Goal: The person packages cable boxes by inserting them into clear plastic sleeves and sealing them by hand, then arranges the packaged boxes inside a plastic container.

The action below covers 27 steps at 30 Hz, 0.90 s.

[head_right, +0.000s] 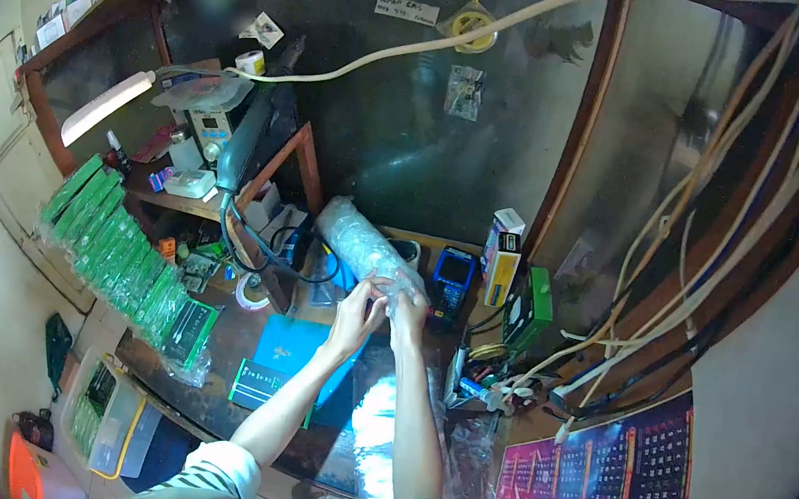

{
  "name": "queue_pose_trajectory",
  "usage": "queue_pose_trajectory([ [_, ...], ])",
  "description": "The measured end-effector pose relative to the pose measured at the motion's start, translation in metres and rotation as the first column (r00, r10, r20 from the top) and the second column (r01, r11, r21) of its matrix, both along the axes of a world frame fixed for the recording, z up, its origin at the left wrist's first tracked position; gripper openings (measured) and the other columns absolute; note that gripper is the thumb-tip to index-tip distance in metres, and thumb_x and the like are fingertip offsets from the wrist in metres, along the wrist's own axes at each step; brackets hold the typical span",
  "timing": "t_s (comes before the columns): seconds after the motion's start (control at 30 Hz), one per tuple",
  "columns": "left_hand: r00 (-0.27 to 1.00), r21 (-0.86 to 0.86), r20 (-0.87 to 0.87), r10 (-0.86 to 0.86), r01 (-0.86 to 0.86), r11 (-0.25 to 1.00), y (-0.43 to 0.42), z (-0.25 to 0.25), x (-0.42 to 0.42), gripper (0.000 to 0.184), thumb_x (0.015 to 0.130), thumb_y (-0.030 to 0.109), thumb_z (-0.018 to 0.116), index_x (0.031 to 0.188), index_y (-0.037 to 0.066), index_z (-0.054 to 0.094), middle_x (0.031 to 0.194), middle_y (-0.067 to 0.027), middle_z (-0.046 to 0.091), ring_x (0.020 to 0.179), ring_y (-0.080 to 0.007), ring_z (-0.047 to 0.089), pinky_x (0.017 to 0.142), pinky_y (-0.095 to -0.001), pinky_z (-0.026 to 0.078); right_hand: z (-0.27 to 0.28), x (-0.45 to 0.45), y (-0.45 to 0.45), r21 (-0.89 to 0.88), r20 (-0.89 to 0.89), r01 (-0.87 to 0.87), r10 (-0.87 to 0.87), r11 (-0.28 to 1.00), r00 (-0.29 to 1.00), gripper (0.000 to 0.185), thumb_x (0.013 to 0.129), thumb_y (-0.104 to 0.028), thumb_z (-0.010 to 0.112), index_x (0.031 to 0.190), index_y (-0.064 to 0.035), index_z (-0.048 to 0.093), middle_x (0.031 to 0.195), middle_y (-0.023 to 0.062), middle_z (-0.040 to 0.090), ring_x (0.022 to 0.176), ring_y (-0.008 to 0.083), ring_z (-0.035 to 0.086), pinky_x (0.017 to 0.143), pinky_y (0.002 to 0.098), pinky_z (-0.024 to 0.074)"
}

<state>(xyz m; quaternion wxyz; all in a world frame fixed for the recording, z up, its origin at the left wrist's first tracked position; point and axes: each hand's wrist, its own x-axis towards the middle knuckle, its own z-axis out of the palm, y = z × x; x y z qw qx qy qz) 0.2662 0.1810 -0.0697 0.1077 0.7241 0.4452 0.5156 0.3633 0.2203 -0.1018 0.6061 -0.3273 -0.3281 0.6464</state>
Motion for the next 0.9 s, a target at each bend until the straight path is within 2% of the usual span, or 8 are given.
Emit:
queue_pose_trajectory([
  [0.13, 0.997, -0.114, 0.07, 0.034, -0.026, 0.993, 0.0, -0.001, -0.001, 0.009, 0.083, 0.006, 0.051, 0.083, -0.001, 0.046, 0.105, -0.0193, 0.057, 0.099, -0.0344, 0.055, 0.084, -0.0352, 0.042, 0.007, -0.007, -0.003, 0.007, 0.001, 0.079, -0.079, 0.997, 0.997, 0.033, 0.082, -0.002, 0.035, 0.113, 0.0019, 0.046, 0.106, 0.0141, 0.054, 0.093, 0.0185, 0.056, 0.076, 0.0284, 0.0475],
  [0.2, 0.99, -0.135, 0.12, 0.069, -0.052, 0.989, 0.005, -0.004, -0.002, 0.01, 0.084, 0.007, 0.051, 0.083, -0.001, 0.046, 0.106, -0.0196, 0.057, 0.1, -0.0333, 0.055, 0.084, -0.0344, 0.042, 0.015, -0.005, -0.012, -0.018, -0.454, -0.042, 0.029, 0.999, 0.891, 0.036, 0.082, -0.005, 0.037, 0.117, 0.0019, 0.043, 0.111, 0.0155, 0.052, 0.1, 0.0211, 0.052, 0.084, 0.0333, 0.0429],
  [0.27, 0.983, -0.13, 0.176, 0.059, -0.036, 0.991, 0.007, -0.005, -0.001, 0.01, 0.084, 0.008, 0.052, 0.082, -0.001, 0.047, 0.105, -0.0194, 0.058, 0.1, -0.0309, 0.056, 0.084, -0.034, 0.042, 0.022, -0.003, -0.026, -0.007, -0.445, -0.027, 0.021, 1.0, 0.895, 0.035, 0.08, -0.005, 0.041, 0.115, -0.0006, 0.042, 0.114, 0.0127, 0.048, 0.107, 0.0208, 0.046, 0.09, 0.0346, 0.037],
  [0.37, 0.968, -0.177, 0.24, 0.076, -0.033, 0.984, 0.007, -0.003, 0.001, 0.01, 0.085, 0.009, 0.051, 0.085, 0.0, 0.049, 0.107, -0.0189, 0.057, 0.111, -0.0345, 0.048, 0.089, -0.0375, 0.039, -0.001, -0.008, -0.03, 0.223, 0.311, 0.26, -0.321, 0.94, 0.894, 0.035, 0.077, 0.003, 0.046, 0.11, -0.0061, 0.04, 0.108, 0.0081, 0.041, 0.109, 0.0194, 0.04, 0.092, 0.0319, 0.0347],
  [0.47, 0.955, -0.403, 0.27, 0.12, -0.001, 0.915, 0.0, 0.009, -0.001, 0.01, 0.084, 0.01, 0.052, 0.085, 0.0, 0.05, 0.105, -0.0196, 0.058, 0.107, -0.0334, 0.052, 0.086, -0.0362, 0.041, 0.009, -0.007, -0.034, 0.425, 0.552, 0.243, -0.462, 0.872, 0.694, 0.025, 0.082, -0.01, 0.052, 0.105, -0.0002, 0.051, 0.103, 0.02, 0.047, 0.096, 0.0322, 0.048, 0.085, 0.0356, 0.0377],
  [0.57, 0.968, -0.236, 0.238, 0.084, -0.026, 0.972, 0.005, 0.0, -0.008, 0.012, 0.084, 0.011, 0.053, 0.085, -0.001, 0.051, 0.104, -0.0197, 0.058, 0.093, -0.0295, 0.058, 0.079, -0.033, 0.045, 0.009, -0.014, -0.032, 0.644, 0.629, 0.227, -0.674, 0.731, 0.386, 0.023, 0.083, -0.003, 0.05, 0.104, 0.0024, 0.056, 0.102, 0.019, 0.046, 0.095, 0.0304, 0.049, 0.083, 0.035, 0.0395],
  [0.87, 0.962, -0.233, 0.264, -0.064, 0.128, 0.964, 0.003, -0.004, -0.018, 0.012, 0.086, 0.01, 0.049, 0.088, -0.002, 0.047, 0.107, -0.0161, 0.058, 0.088, -0.021, 0.06, 0.08, -0.0327, 0.043, 0.005, -0.009, 0.0, 0.326, 0.706, 0.054, -0.281, 0.944, 0.65, 0.036, 0.08, 0.003, 0.041, 0.115, 0.0055, 0.047, 0.116, 0.0182, 0.048, 0.107, 0.027, 0.048, 0.091, 0.0313, 0.037],
  [0.9, 0.962, -0.229, 0.266, -0.065, 0.129, 0.965, 0.004, -0.001, -0.018, 0.012, 0.086, 0.01, 0.049, 0.088, -0.002, 0.047, 0.107, -0.0161, 0.058, 0.088, -0.021, 0.06, 0.08, -0.0327, 0.043, 0.008, -0.01, -0.006, 0.204, 0.328, -0.003, -0.066, 0.979, 0.942, 0.043, 0.078, 0.004, 0.039, 0.122, 0.004, 0.04, 0.12, 0.0181, 0.045, 0.111, 0.0259, 0.045, 0.095, 0.0313, 0.034],
])
